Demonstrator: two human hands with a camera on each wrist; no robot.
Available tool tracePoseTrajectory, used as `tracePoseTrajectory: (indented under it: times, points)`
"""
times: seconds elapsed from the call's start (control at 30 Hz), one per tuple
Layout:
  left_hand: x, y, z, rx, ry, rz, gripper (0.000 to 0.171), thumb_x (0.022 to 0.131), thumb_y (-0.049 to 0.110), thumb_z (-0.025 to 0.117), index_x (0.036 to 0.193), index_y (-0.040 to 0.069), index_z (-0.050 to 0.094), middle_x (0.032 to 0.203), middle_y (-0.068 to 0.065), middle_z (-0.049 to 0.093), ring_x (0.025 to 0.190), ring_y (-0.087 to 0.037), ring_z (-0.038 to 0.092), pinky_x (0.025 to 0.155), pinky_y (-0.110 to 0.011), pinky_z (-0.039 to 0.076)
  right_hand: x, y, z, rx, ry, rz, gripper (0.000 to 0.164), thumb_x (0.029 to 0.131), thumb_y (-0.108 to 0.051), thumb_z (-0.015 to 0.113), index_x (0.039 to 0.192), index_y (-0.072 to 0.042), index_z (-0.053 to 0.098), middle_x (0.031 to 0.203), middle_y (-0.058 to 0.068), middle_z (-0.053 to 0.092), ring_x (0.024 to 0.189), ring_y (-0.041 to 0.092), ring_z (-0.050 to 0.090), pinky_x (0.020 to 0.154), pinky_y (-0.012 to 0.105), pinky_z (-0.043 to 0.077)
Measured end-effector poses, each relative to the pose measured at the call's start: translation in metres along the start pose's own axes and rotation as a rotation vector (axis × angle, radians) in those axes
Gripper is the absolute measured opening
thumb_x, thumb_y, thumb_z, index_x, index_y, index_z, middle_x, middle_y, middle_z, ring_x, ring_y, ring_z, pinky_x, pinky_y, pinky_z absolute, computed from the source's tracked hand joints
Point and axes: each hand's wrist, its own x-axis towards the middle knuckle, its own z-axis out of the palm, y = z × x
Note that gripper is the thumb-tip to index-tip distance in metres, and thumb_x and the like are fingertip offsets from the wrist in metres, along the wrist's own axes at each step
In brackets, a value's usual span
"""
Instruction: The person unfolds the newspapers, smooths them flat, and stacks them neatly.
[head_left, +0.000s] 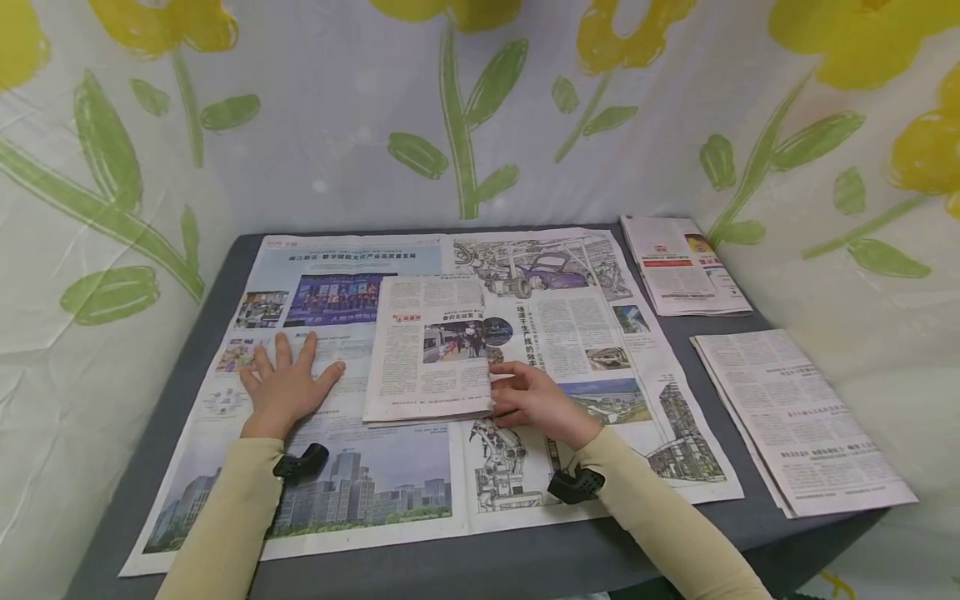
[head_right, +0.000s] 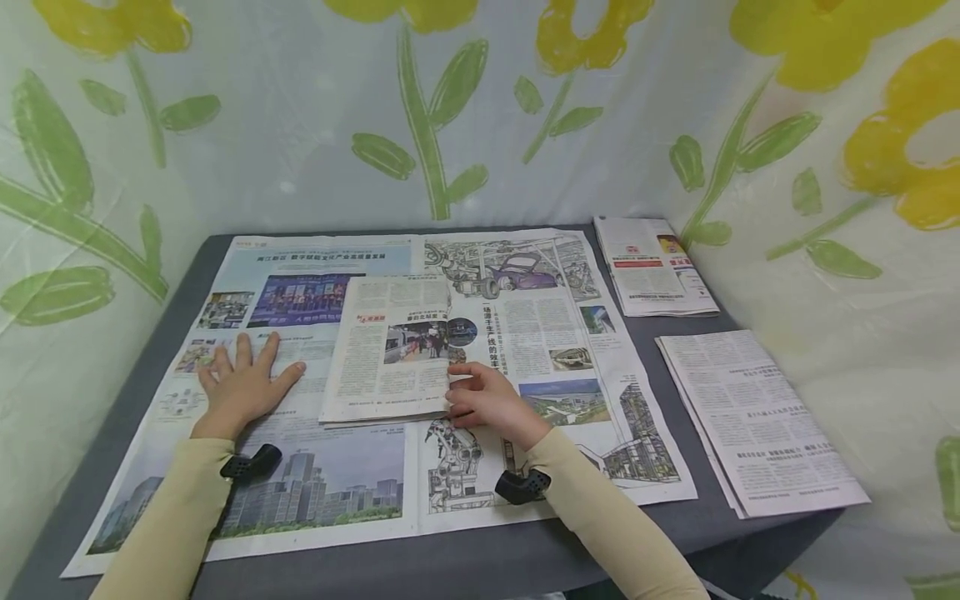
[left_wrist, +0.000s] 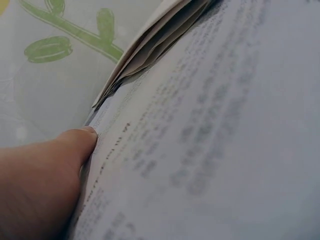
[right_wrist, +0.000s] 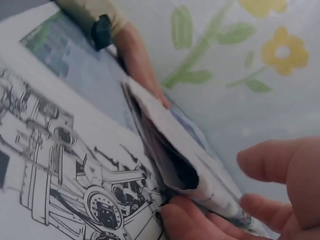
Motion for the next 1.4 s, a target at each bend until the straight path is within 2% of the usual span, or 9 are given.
tracePoseTrajectory:
  times: [0.13,0.3,0.47,0.63,0.77,0.87,0.97,1.17,1.4]
  points:
    - [-0.001,-0.001,-0.001,0.002,0.008,-0.003,0.092,0.100,0.067,0.040,0.164,0.006,0.012,0.164,-0.038,-0.012,0.146,-0.067,-0.019,0.110,-0.082,-0.013,0.007,0.001,0.006,-0.053,0.052,-0.024,0.059,0.096,-0.009,0.066,0.151,-0.009,0.044,0.135,0.025,0.055,0.091,0.021,0.072,0.080,0.040,0.063]
    - [-0.003,0.000,0.002,0.008,0.012,-0.006,0.091,0.100,0.065,0.042,0.163,0.006,0.014,0.164,-0.038,-0.011,0.146,-0.066,-0.017,0.111,-0.082,-0.012,0.011,0.003,0.010,-0.091,0.114,-0.059,0.058,0.093,0.001,0.066,0.147,-0.006,0.048,0.117,0.017,0.055,0.080,0.018,0.067,0.074,0.038,0.063]
    - [-0.004,-0.001,0.000,-0.007,0.009,-0.013,0.091,0.100,0.064,0.043,0.163,0.005,0.014,0.164,-0.038,-0.012,0.146,-0.066,-0.018,0.111,-0.081,-0.013,0.013,0.003,0.009,-0.109,0.128,-0.070,0.059,0.093,0.000,0.066,0.148,-0.007,0.048,0.119,0.020,0.056,0.080,0.021,0.068,0.071,0.037,0.063]
    - [-0.003,0.003,-0.009,-0.040,-0.016,0.009,0.089,0.101,0.063,0.042,0.163,0.004,0.016,0.163,-0.039,-0.010,0.146,-0.067,-0.018,0.111,-0.082,-0.011,0.012,-0.009,0.008,-0.268,0.203,-0.101,0.058,0.096,-0.012,0.067,0.151,-0.011,0.047,0.135,0.021,0.058,0.109,0.032,0.068,0.081,0.042,0.060]
    - [-0.007,0.019,-0.020,-0.060,-0.021,0.085,0.080,0.104,0.053,0.046,0.161,0.002,0.023,0.164,-0.040,-0.002,0.146,-0.069,-0.010,0.112,-0.083,-0.004,0.013,-0.025,0.017,-0.487,0.271,-0.254,0.057,0.097,-0.017,0.067,0.150,-0.007,0.048,0.145,0.021,0.055,0.131,0.039,0.056,0.098,0.053,0.052]
    - [-0.019,0.036,-0.022,-0.030,-0.039,0.171,0.073,0.104,0.044,0.050,0.160,0.003,0.029,0.164,-0.040,0.007,0.147,-0.069,0.000,0.112,-0.083,0.003,0.020,-0.038,0.033,-0.599,0.243,-0.364,0.060,0.096,-0.018,0.067,0.151,-0.004,0.047,0.151,0.022,0.051,0.138,0.041,0.050,0.108,0.058,0.046]
    - [-0.035,0.049,-0.017,-0.005,-0.066,0.244,0.072,0.101,0.042,0.056,0.158,0.003,0.035,0.162,-0.041,0.015,0.146,-0.070,0.009,0.112,-0.083,0.009,0.029,-0.045,0.055,-0.715,0.171,-0.397,0.065,0.095,-0.024,0.068,0.153,-0.006,0.045,0.155,0.023,0.045,0.143,0.041,0.045,0.114,0.059,0.041]
    - [-0.058,0.054,0.004,-0.014,-0.068,0.293,0.090,0.090,0.052,0.070,0.157,0.002,0.037,0.161,-0.041,0.018,0.145,-0.070,0.012,0.111,-0.083,0.014,0.052,-0.039,0.095,-0.976,0.088,-0.340,0.074,0.094,-0.042,0.070,0.157,-0.015,0.041,0.162,0.027,0.035,0.152,0.047,0.031,0.122,0.063,0.025]
    - [-0.061,0.050,0.013,-0.060,-0.060,0.280,0.100,0.082,0.054,0.077,0.157,0.002,0.037,0.163,-0.039,0.015,0.148,-0.066,0.005,0.114,-0.081,0.009,0.065,-0.019,0.119,-1.036,0.107,-0.236,0.082,0.089,-0.054,0.070,0.159,-0.023,0.039,0.168,0.021,0.025,0.156,0.048,0.017,0.125,0.065,0.015]
